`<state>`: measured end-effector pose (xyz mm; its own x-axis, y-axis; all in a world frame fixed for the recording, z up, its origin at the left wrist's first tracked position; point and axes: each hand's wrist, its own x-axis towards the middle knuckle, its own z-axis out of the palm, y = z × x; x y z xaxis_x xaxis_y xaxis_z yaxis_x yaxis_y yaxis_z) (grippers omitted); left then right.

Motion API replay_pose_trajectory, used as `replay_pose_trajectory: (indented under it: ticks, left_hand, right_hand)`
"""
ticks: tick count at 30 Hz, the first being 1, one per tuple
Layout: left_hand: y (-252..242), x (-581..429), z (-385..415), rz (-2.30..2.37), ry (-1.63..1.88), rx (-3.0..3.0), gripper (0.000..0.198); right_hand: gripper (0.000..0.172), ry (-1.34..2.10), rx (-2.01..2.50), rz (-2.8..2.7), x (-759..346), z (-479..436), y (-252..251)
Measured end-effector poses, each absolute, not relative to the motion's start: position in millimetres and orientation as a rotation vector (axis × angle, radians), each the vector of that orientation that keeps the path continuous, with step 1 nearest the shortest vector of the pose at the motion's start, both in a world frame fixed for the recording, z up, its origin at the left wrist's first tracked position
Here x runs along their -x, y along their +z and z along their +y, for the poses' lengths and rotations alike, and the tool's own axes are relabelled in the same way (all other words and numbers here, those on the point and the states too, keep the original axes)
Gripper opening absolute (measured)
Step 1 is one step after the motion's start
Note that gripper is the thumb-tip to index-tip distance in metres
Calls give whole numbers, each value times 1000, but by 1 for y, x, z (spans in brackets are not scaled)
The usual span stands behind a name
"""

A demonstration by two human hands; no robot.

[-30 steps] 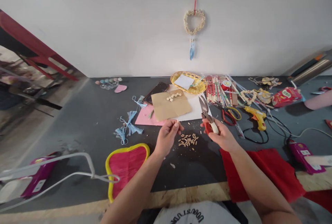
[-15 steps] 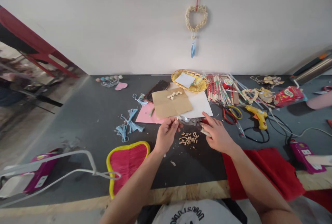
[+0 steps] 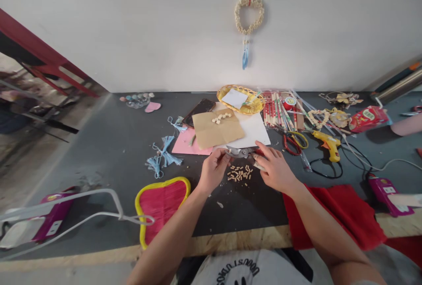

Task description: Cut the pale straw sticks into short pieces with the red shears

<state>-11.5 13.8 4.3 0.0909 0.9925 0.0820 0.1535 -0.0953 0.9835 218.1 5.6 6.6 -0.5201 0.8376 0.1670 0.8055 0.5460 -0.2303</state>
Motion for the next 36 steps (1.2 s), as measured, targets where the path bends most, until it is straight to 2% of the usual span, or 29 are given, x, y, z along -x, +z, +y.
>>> replay_pose_trajectory:
  ticks: [14, 22, 28, 36]
  left_hand:
    - [1, 12, 14, 1158, 1097, -1408, 17]
    - [-3, 9, 14, 1024, 1146, -1175, 20]
    - [1, 8, 12, 1051, 1118, -1178, 25]
    - [2, 7, 9, 1043, 1088, -1172, 27]
  right_hand:
    - [50, 235, 1361, -2513, -217, 6, 6]
    - [45, 245, 1347, -2473, -216, 5, 5]
    - [59, 375, 1373, -2401, -213, 7, -4]
    - [60, 387, 1459, -2494, -211, 8, -8]
